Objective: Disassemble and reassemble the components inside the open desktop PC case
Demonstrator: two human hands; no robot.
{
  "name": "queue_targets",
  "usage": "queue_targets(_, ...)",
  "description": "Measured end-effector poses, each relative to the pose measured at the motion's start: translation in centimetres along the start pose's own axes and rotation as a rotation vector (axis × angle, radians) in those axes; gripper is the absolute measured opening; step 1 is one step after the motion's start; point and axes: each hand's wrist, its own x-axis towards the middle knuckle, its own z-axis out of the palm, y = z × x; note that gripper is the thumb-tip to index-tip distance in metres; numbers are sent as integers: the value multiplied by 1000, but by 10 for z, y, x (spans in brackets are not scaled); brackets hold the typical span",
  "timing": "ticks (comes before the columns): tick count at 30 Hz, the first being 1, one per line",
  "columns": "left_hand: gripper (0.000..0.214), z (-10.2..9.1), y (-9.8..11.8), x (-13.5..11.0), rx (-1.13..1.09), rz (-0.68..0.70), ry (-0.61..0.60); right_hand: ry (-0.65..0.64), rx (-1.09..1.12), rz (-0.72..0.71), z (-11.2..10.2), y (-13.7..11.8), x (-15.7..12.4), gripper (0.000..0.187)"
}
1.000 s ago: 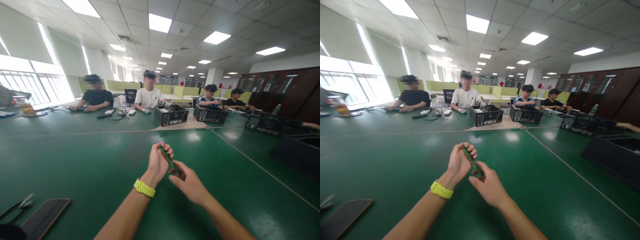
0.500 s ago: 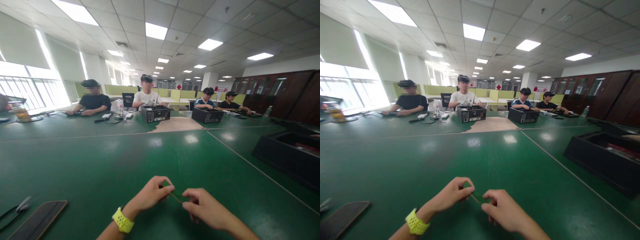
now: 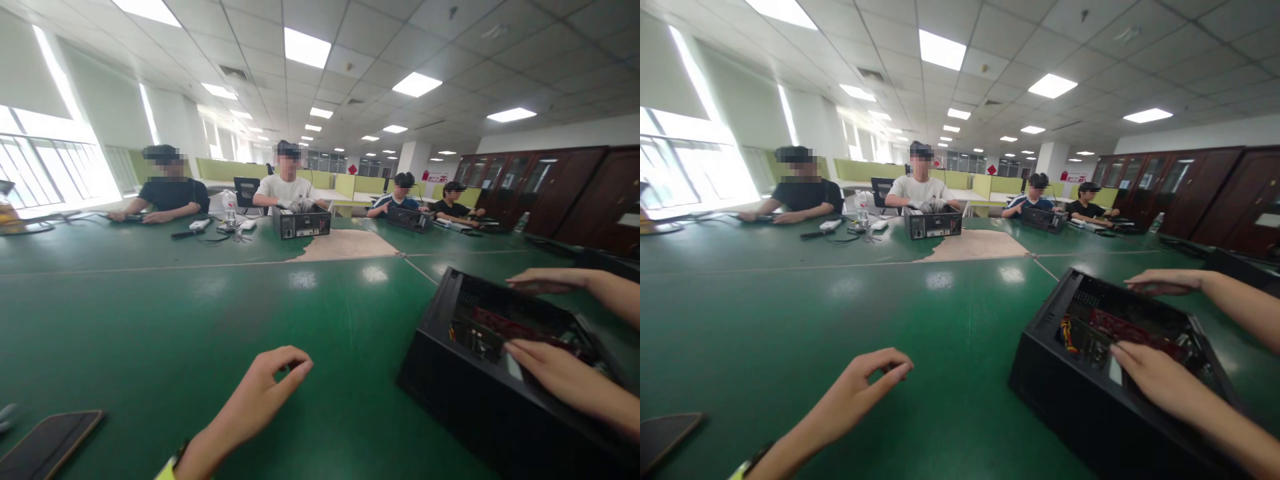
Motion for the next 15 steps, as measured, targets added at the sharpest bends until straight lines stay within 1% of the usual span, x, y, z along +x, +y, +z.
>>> queue_targets(1,27,3,11,-3,30,34,5,-69,40,2,13,-13,-11,43)
queue_targets(2,25,6,24,-5,58,84,0,-114,85,-8,25,-34,-22,44)
queue_targets(3,23,9,40,-7,88,146,-22,-157,136,-30,34,-60,-32,44)
queue_targets(5,24,12,71,-9,158,278,-112,-305,278,-115,48,-118,-43,46)
queue_targets(7,35,7,92,-9,259,365,-214,-458,443,-156,55,-171,-37,47)
queue_targets(8,37,0,96,-9,320,378,-255,-520,488,-167,57,-192,-28,48)
queue_targets(9,36,-8,96,-7,380,367,-284,-556,475,-211,58,-208,-15,46)
queue_targets(10,33,-18,93,-4,443,330,-289,-573,396,-297,59,-220,-2,43)
queue_targets(12,29,-37,82,6,596,206,-238,-591,89,-550,57,-234,26,32)
queue_targets(13,28,-43,77,15,686,146,-205,-606,-71,-673,56,-238,38,27)
queue_targets(14,29,-45,73,24,773,99,-205,-626,-196,-758,57,-242,48,24)
queue_targets(15,31,-42,70,36,848,64,-252,-654,-279,-798,58,-244,55,24)
